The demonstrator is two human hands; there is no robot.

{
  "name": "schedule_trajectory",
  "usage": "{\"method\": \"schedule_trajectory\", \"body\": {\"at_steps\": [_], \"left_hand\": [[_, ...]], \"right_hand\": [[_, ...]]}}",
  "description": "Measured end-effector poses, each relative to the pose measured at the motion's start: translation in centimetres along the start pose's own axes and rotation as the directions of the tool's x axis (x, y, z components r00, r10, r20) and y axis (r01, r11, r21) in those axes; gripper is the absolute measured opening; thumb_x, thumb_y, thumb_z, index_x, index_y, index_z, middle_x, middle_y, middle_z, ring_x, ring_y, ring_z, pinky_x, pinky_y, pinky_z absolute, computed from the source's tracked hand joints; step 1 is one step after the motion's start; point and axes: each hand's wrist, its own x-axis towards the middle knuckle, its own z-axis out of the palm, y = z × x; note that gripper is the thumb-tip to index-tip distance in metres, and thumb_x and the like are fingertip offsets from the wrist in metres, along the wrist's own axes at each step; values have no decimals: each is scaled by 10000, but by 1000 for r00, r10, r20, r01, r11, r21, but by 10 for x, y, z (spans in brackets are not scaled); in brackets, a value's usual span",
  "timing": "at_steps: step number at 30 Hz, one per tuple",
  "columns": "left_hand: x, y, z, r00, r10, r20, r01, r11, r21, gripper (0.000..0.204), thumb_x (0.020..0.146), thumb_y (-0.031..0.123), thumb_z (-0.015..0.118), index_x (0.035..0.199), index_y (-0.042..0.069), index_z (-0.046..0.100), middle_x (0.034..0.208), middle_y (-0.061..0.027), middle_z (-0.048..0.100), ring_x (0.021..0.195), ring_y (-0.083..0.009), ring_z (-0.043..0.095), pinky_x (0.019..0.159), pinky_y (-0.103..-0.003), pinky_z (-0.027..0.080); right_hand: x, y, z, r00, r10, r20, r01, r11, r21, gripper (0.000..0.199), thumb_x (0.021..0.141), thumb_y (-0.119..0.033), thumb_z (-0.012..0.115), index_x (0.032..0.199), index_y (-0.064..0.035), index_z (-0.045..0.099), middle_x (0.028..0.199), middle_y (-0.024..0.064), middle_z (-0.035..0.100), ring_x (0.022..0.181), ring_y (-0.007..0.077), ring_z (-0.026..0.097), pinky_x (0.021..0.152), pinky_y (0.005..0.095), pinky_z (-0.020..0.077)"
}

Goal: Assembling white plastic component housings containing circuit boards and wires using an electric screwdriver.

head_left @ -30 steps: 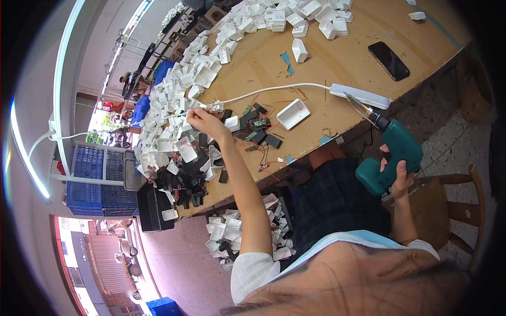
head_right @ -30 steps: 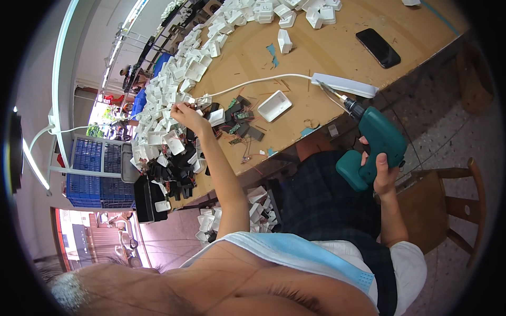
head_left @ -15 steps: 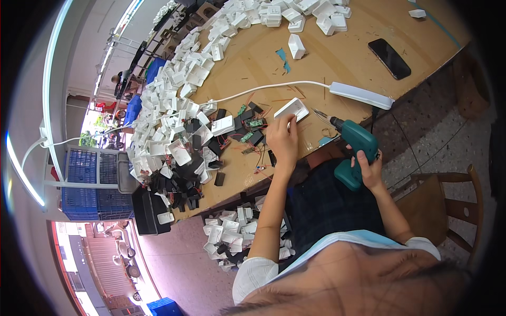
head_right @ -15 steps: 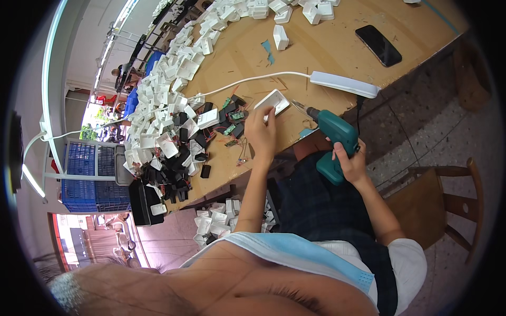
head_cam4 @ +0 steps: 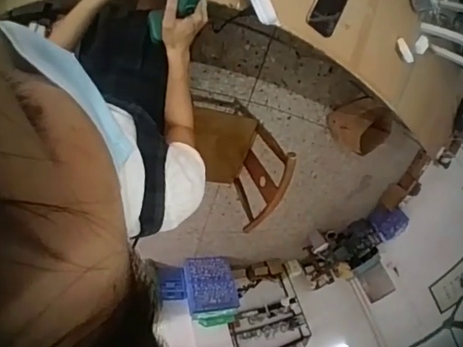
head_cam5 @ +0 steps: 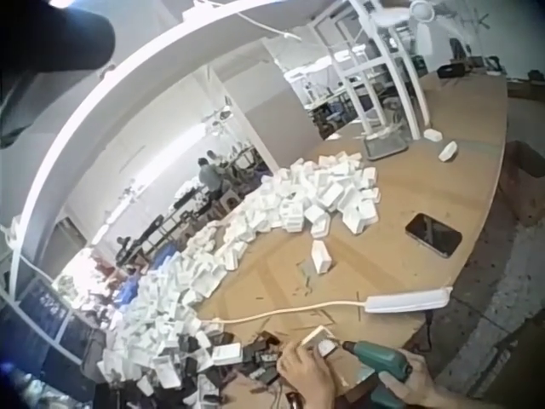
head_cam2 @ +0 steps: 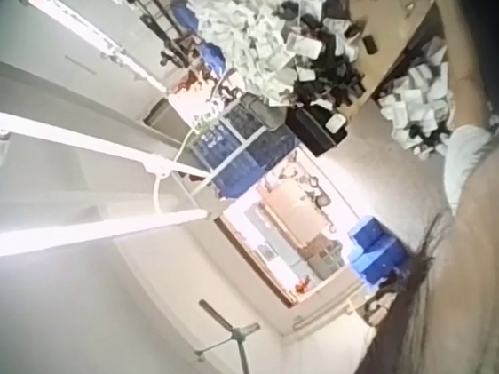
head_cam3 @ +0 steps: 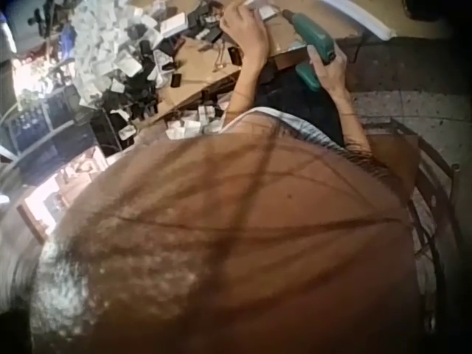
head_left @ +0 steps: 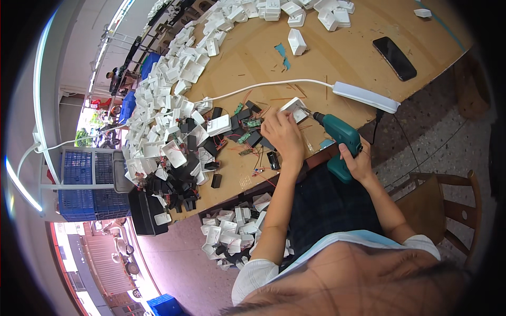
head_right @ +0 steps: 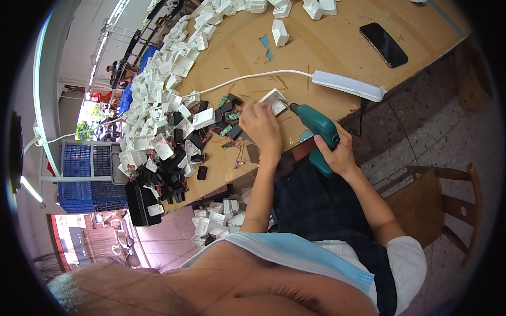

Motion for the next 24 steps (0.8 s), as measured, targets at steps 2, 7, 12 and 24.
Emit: {"method": "schedule_trajectory", "body": {"at_steps": [2, 7, 12, 24], "left_hand": [[-1, -1, 3, 999, -16, 30, 17, 999, -35, 141, 917, 121, 693, 1032, 64, 634, 1213, -115, 586, 1191, -302, 541, 1017, -471, 350], [-2, 5, 5, 999, -17, -38, 18, 1000, 16, 131, 895, 111, 710, 997, 58, 646, 1175, -91, 620, 1119, -274, 581, 1019, -459, 364], [-1, 6, 6, 999, -14, -51, 15, 999, 29, 127, 894, 114, 713, 990, 60, 650, 1175, -85, 621, 1103, -257, 589, 1014, -454, 364], [-2, 7, 8, 998, -26, -48, 28, 999, 34, 124, 897, 119, 718, 989, 60, 661, 1166, -74, 624, 1106, -244, 590, 1013, -456, 356]], "right_hand": [[1, 1, 1, 1000, -2, -1, 2, 1000, -10, 337, 986, -281, 668, 1075, 43, 655, 771, 40, 616, 644, 106, 593, 602, 265, 479], [3, -3, 0, 994, 98, 43, -96, 995, -36, 317, 960, -206, 688, 1148, 48, 669, 1054, 171, 696, 961, 285, 682, 868, 363, 520], [7, -1, 5, 999, -35, 8, 35, 997, -73, 321, 989, -264, 669, 1075, 45, 651, 789, 57, 638, 635, 114, 599, 592, 278, 485], [8, -6, 4, 1000, 7, 8, -6, 997, -76, 293, 973, -221, 680, 1086, 50, 667, 928, 124, 688, 796, 207, 655, 729, 323, 510]]}}
